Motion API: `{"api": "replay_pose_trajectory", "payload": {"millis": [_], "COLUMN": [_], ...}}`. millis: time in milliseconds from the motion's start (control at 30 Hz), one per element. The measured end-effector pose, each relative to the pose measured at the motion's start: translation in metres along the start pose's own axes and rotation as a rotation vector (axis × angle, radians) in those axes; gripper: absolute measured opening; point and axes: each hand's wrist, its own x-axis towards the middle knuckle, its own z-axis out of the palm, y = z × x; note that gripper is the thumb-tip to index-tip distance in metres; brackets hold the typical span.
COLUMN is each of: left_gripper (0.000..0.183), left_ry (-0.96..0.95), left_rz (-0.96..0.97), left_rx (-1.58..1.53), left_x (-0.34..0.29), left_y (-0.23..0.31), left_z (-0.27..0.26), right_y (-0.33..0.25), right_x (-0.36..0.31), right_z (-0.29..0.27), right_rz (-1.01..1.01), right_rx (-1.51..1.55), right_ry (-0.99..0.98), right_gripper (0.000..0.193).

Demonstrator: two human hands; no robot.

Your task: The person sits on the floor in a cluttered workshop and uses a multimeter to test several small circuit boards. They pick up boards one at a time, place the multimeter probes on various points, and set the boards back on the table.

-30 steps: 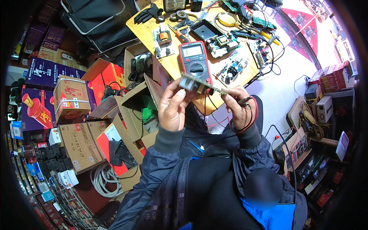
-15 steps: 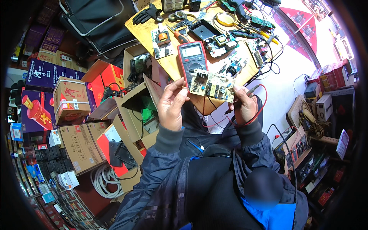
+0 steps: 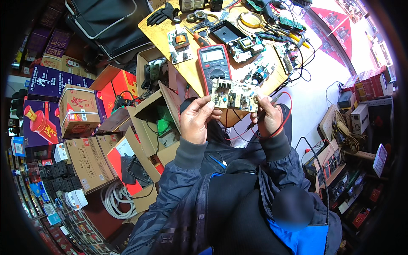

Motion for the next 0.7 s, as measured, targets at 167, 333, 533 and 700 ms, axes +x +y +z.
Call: {"api": "replay_pose_trajectory", "payload": {"millis": [167,333,533,700], "left_gripper": [0.025,0.025,0.025,0.025], "left_ry": [0.001,0.012,0.018,0.024], "left_rz": [-0.015,-0.003,0.002,0.011], "left_rx": [-0.054,-0.069,-0.088,-0.087], "left_x": [0.0001,-0.0006,-0.0011,-0.0019], "left_y": [-0.0015,-0.0009,-0.0003,0.0003], "left_z": [-0.0033,-0.0041,-0.0039,-0.0031], "right_y": [-0.001,-0.0007,-0.0036,-0.0058], "right_x": [-0.0008,-0.0011,-0.0022,-0.0034], "right_z": [-0.0004,0.0001,0.0022,0.004], "right_rz": [0.028,0.04,0.049,0.046], "right_rx": [-0.008,0.036,0.04,0.015], "right_ry": [-0.012,-0.026,-0.03,-0.046], "right_gripper": [0.02,0.019,0.021,0.03]}}
